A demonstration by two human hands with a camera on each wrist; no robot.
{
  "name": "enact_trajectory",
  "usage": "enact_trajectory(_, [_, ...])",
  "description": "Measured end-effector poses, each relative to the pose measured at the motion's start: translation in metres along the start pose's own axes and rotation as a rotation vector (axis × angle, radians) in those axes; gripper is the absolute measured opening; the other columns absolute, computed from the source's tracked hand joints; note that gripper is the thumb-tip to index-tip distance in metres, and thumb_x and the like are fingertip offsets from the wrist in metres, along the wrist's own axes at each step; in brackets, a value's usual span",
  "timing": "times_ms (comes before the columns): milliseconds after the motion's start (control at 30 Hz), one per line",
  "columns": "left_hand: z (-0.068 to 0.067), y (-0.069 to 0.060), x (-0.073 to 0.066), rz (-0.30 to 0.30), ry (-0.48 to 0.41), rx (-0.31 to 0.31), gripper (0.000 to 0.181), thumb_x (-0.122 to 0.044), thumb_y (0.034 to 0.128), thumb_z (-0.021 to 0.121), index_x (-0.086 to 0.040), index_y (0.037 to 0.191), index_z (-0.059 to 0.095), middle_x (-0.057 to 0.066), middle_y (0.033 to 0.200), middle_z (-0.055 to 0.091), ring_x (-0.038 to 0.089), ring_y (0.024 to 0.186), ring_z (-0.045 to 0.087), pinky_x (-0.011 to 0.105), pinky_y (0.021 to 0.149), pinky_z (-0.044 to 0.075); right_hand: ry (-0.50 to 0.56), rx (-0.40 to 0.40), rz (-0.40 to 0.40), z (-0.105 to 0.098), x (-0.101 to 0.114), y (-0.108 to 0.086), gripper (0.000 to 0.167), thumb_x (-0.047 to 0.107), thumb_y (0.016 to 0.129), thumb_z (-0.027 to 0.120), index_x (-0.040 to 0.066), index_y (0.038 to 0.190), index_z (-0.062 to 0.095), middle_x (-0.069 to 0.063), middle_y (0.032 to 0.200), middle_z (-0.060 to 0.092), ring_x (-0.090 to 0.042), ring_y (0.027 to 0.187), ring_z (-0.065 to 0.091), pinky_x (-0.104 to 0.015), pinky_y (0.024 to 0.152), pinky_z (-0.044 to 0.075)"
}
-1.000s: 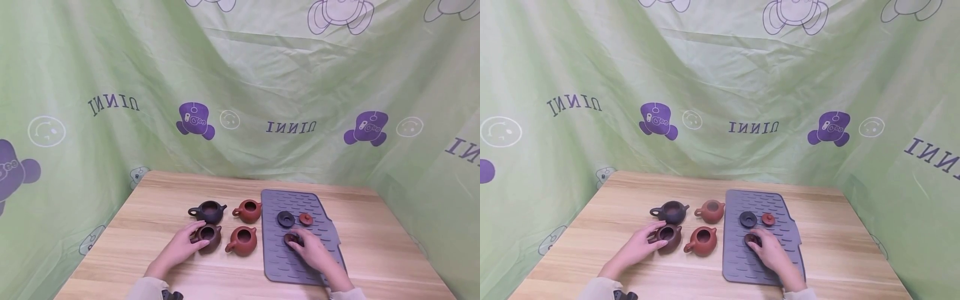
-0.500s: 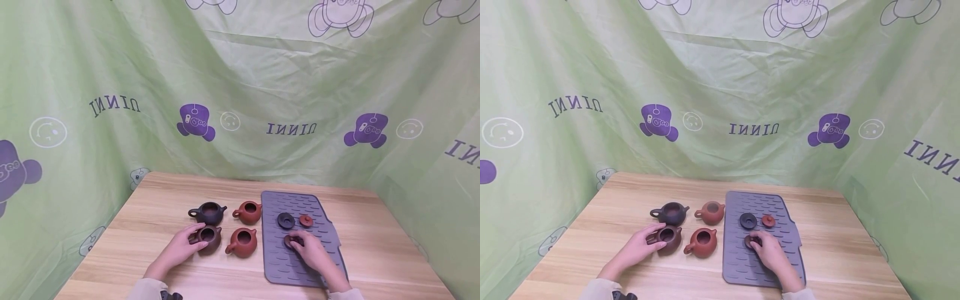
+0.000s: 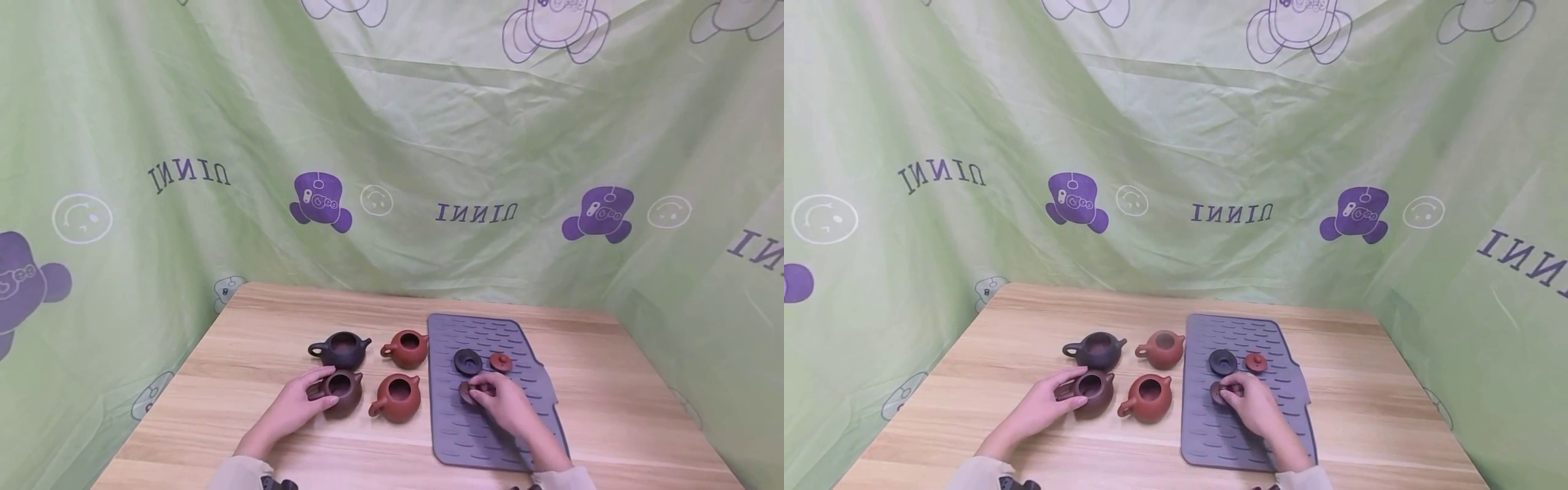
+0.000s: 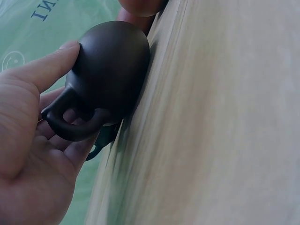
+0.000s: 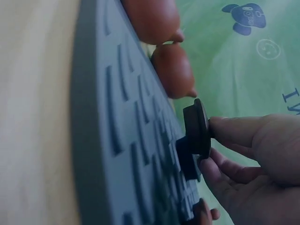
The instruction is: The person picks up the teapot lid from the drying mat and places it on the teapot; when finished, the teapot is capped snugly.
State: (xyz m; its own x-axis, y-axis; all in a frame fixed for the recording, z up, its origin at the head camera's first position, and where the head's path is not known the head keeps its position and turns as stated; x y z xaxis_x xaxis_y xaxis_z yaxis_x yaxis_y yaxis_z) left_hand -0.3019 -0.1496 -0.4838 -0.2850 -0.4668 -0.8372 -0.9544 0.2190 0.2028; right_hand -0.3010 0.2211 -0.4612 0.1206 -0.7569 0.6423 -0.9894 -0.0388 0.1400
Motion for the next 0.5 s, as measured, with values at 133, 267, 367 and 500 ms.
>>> enact_trajectory(133, [0.0, 0.0, 0.0, -0.011, -0.037, 0.005, 0.054, -0.021, 0.0802, 0.082, -0.004, 0.127, 0.062, 0.013, 0.131, 0.058, 0.035, 0.127, 0.047, 0.051, 0.107, 0.034, 0.048, 0.009, 0.015, 0.0, 0.006, 0.005, 0.011, 0.006, 0.083, 0.076, 0.012, 0.09, 0.071, 0.007, 0.08, 0.062, -0.008, 0.071, 0.057, -0.028, 0.065, 0.049])
enact_trajectory(267, [0.0, 0.0, -0.001, -0.026, -0.065, 0.01, 0.054, -0.02, 0.0804, 0.081, -0.003, 0.128, 0.062, 0.014, 0.131, 0.058, 0.032, 0.124, 0.051, 0.049, 0.105, 0.038, 0.088, 0.016, 0.017, 0.0, 0.017, 0.011, 0.01, 0.007, 0.084, 0.076, 0.012, 0.092, 0.071, 0.004, 0.083, 0.064, -0.009, 0.073, 0.059, -0.028, 0.064, 0.051])
enact_trajectory(367, [0.0, 0.0, -0.001, -0.028, -0.076, 0.017, 0.054, -0.019, 0.0807, 0.081, -0.002, 0.128, 0.061, 0.016, 0.13, 0.058, 0.031, 0.12, 0.054, 0.048, 0.103, 0.041, 0.11, 0.015, 0.009, -0.001, 0.027, 0.015, 0.01, 0.009, 0.084, 0.076, 0.011, 0.092, 0.071, 0.003, 0.085, 0.065, -0.01, 0.075, 0.06, -0.028, 0.064, 0.051])
enact_trajectory(500, [0.001, 0.0, -0.001, -0.023, -0.081, 0.022, 0.055, -0.018, 0.0807, 0.081, -0.001, 0.128, 0.06, 0.017, 0.13, 0.058, 0.032, 0.12, 0.054, 0.048, 0.102, 0.042, 0.143, 0.027, -0.012, 0.0, 0.04, 0.02, 0.009, 0.01, 0.086, 0.075, 0.011, 0.094, 0.071, 0.004, 0.085, 0.065, -0.01, 0.076, 0.06, -0.028, 0.065, 0.051])
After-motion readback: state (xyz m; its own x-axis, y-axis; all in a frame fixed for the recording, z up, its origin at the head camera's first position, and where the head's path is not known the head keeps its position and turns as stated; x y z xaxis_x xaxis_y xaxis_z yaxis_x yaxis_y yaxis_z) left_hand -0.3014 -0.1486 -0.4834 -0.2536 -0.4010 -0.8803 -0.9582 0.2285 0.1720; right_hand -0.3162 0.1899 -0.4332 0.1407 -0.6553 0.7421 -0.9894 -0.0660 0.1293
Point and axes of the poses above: each hand's wrist, its own y-axis towards the middle knuckle, its own z-axis out of the palm, x = y × z, the point moved 10 cm from there along y, towards the middle knuckle
